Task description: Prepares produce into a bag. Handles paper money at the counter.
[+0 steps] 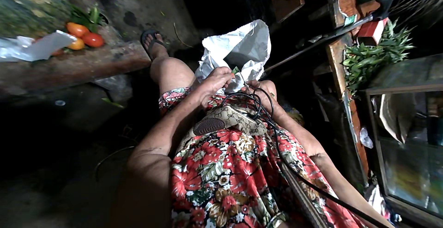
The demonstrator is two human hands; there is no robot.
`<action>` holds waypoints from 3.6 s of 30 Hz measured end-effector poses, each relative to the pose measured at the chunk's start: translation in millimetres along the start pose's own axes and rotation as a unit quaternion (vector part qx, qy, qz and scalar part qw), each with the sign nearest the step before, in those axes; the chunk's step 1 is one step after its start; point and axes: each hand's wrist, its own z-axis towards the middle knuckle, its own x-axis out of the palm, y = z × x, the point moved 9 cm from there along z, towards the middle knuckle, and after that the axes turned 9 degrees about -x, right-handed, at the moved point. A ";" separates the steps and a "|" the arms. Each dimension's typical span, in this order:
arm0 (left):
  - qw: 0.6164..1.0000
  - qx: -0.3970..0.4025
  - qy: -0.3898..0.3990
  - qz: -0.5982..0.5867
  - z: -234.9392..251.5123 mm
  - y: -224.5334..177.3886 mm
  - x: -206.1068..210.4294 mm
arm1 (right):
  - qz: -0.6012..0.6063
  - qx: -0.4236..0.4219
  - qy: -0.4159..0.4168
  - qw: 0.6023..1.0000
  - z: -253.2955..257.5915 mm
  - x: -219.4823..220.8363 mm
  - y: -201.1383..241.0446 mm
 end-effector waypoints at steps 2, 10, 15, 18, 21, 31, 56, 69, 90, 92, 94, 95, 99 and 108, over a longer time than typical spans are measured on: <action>1.000 0.004 0.017 0.012 -1.4 -1.7 3.9 | 0.002 0.007 0.001 1.000 -0.3 1.1 2.5; 0.999 0.023 0.039 0.020 -1.9 -2.5 7.7 | 0.001 -0.012 0.014 1.000 1.2 2.7 5.7; 1.000 0.012 0.015 0.004 -1.2 -2.1 3.1 | -0.024 -0.024 -0.027 0.999 1.3 -6.4 6.6; 1.000 0.007 -0.008 -0.016 -0.9 -2.3 -1.4 | 0.006 -0.007 -0.018 1.000 0.0 -4.5 1.1; 1.000 0.010 -0.016 -0.015 -1.1 -2.8 -3.7 | 0.023 0.008 0.013 1.000 -2.9 3.4 0.2; 1.000 0.021 -0.003 -0.010 -1.5 -2.8 -0.7 | -0.012 -0.009 0.013 1.000 0.4 2.8 12.1; 1.000 0.014 0.021 -0.005 1.9 1.3 3.5 | -0.033 -0.012 -0.002 0.999 2.8 -3.1 5.4; 1.000 0.014 0.005 0.003 2.0 1.8 0.1 | 0.006 0.002 0.014 1.000 -0.6 4.0 1.5; 1.000 -0.005 -0.029 -0.001 -0.7 2.5 -5.3 | -0.005 -0.009 0.027 1.000 -0.2 6.1 4.7; 1.000 0.009 -0.015 0.013 -0.9 0.1 -1.8 | -0.004 -0.002 0.029 1.000 -0.3 7.1 2.9; 1.000 0.019 0.003 0.021 -0.5 -1.1 2.0 | -0.013 0.001 0.027 1.000 0.2 6.6 3.4; 1.000 0.022 0.009 0.021 -0.6 -1.5 3.1 | -0.017 -0.001 0.027 0.999 0.4 6.3 5.0; 0.999 0.023 0.019 0.017 0.3 -0.8 4.2 | -0.014 -0.008 0.020 1.000 0.9 5.0 8.2; 1.000 0.023 0.000 -0.004 2.2 -0.9 1.0 | -0.053 -0.013 -0.007 0.998 -0.8 -3.7 19.5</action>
